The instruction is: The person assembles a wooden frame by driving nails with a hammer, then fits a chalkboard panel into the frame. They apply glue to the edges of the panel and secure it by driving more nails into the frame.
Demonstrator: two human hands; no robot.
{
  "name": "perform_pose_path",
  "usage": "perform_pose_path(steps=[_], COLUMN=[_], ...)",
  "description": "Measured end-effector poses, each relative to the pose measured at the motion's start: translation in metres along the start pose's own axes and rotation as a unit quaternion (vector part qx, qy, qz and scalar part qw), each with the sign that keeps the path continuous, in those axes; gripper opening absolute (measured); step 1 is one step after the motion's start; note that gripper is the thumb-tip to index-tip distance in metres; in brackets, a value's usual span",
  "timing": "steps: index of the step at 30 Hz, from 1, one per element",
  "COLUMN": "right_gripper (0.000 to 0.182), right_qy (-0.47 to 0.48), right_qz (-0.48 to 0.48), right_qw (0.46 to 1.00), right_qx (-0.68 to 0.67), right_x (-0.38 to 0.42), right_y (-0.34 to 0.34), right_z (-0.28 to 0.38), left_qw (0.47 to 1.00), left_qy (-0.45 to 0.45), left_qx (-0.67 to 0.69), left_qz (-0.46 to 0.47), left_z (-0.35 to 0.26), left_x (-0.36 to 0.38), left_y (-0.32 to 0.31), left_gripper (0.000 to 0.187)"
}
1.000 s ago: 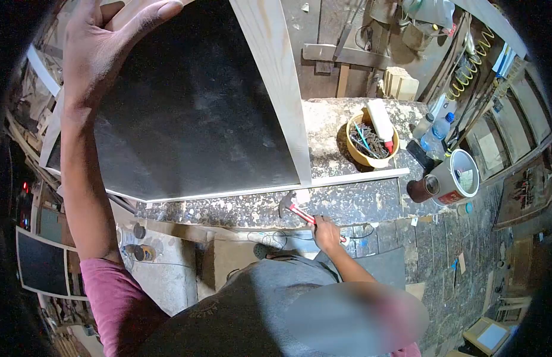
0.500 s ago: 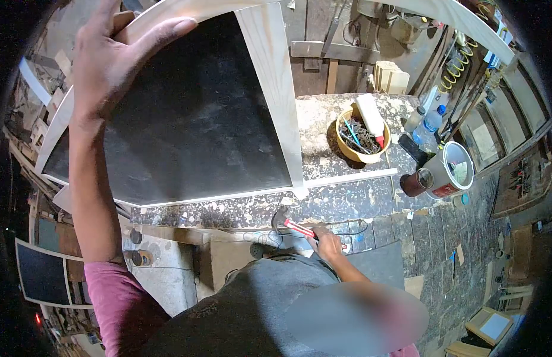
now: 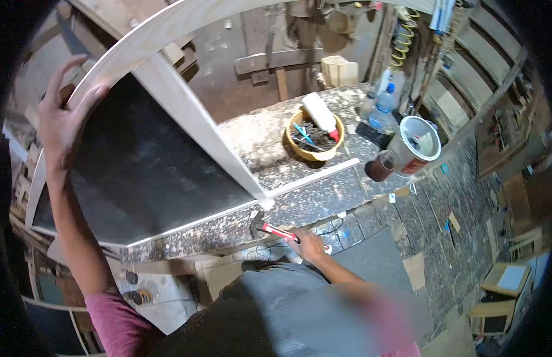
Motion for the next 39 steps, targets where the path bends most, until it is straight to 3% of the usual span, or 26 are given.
perform_pose_path(steps=[3,8,14,19,23,26,31,39], right_gripper=[0.039,0.053,0.054,0.052,0.051,0.048,0.049,0.045], right_qy=[-0.049,-0.162,-0.198,-0.202,-0.217,-0.317,-0.258,-0.237], right_qz=[0.033,-0.025,-0.104,-0.079,-0.132,-0.215,-0.228,-0.287], right_qw=[0.998,0.985,0.960,0.952,0.940,0.900,0.914,0.924], right_qx=[0.021,0.046,0.168,0.214,0.228,0.205,0.213,0.083], right_x=[-0.002,-0.011,-0.037,-0.047,-0.056,-0.058,-0.043,-0.019], right_y=[0.017,0.057,0.126,0.154,0.164,0.168,0.157,0.112], right_z=[-0.011,-0.072,-0.127,-0.160,-0.182,-0.193,-0.167,-0.143], left_qw=[0.999,1.000,0.999,0.998,0.999,0.999,0.998,0.999], left_qy=[0.015,0.022,0.031,0.035,0.025,0.032,0.051,0.007], left_qx=[0.037,0.017,0.040,0.042,0.042,0.016,0.007,-0.050], left_qz=[-0.004,0.006,0.001,0.004,-0.008,-0.008,0.019,-0.009], left_z=[0.006,0.012,0.016,0.018,0.024,0.021,0.008,-0.003], left_x=[-0.002,-0.004,-0.002,-0.004,-0.006,-0.006,-0.004,0.002], left_y=[-0.004,-0.005,-0.006,-0.001,0.002,0.002,-0.007,-0.003], left_gripper=[0.049,0.050,0.052,0.053,0.055,0.055,0.054,0.047])
Point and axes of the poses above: each hand's wrist, its own x-axis away from the middle knuckle, its own y-axis out of the back of the hand, z = x × y, the point moved 5 cm from there along -x, towards the middle knuckle, and after that the axes turned 8 degrees about -z, right-handed, at the moved point
